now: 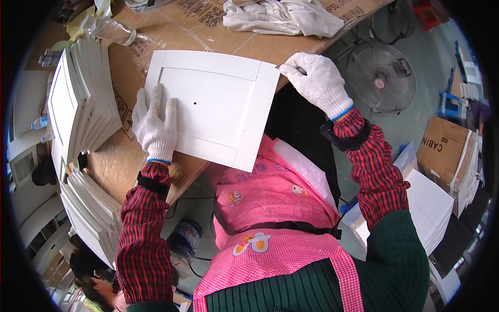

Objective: Scraping excess paint or debris from the edges of white wooden panels using a hand scraper.

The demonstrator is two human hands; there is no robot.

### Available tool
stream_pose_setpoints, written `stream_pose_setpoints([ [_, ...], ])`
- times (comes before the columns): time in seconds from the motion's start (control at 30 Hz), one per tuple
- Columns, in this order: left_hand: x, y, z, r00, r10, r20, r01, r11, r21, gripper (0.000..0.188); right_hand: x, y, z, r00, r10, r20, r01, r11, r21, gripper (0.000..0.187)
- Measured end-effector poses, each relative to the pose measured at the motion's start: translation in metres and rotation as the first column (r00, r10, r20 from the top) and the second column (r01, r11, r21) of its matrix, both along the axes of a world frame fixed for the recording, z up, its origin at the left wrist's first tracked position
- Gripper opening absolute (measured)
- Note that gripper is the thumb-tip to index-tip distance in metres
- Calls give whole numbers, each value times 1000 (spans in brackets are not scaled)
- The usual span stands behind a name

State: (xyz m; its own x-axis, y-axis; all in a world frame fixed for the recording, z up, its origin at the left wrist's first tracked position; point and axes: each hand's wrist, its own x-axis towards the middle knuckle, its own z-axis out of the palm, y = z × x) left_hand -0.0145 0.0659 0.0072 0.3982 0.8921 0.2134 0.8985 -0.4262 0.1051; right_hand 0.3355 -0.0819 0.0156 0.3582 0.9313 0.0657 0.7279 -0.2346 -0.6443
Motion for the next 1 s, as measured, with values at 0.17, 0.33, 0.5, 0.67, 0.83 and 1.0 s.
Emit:
stream_pose_setpoints([
  [0.17,1,-1,1,1000,0,-5,0,1000,2,53,-1,0,0,1000,-8,12,8,1000,-1,28],
  [0.33,1,-1,2,1000,6,-2,-6,1000,-6,53,-3,-2,1,1000,-5,12,5,1000,-3,25],
  [0.5,-2,-1,1,1000,3,8,-3,1000,1,53,-4,0,4,999,1,-34,-2,1000,-12,23],
  [0.67,1,-1,1,1000,8,-1,-8,1000,-6,53,-2,0,-1,999,-32,12,32,999,3,27],
  [0.83,1,0,1,1000,6,9,-5,1000,-11,53,-5,2,-2,999,-39,-7,39,999,-10,27],
  [1.0,0,-1,3,1000,4,11,-4,1000,-5,53,-12,1,3,996,-33,-87,25,996,-85,28],
])
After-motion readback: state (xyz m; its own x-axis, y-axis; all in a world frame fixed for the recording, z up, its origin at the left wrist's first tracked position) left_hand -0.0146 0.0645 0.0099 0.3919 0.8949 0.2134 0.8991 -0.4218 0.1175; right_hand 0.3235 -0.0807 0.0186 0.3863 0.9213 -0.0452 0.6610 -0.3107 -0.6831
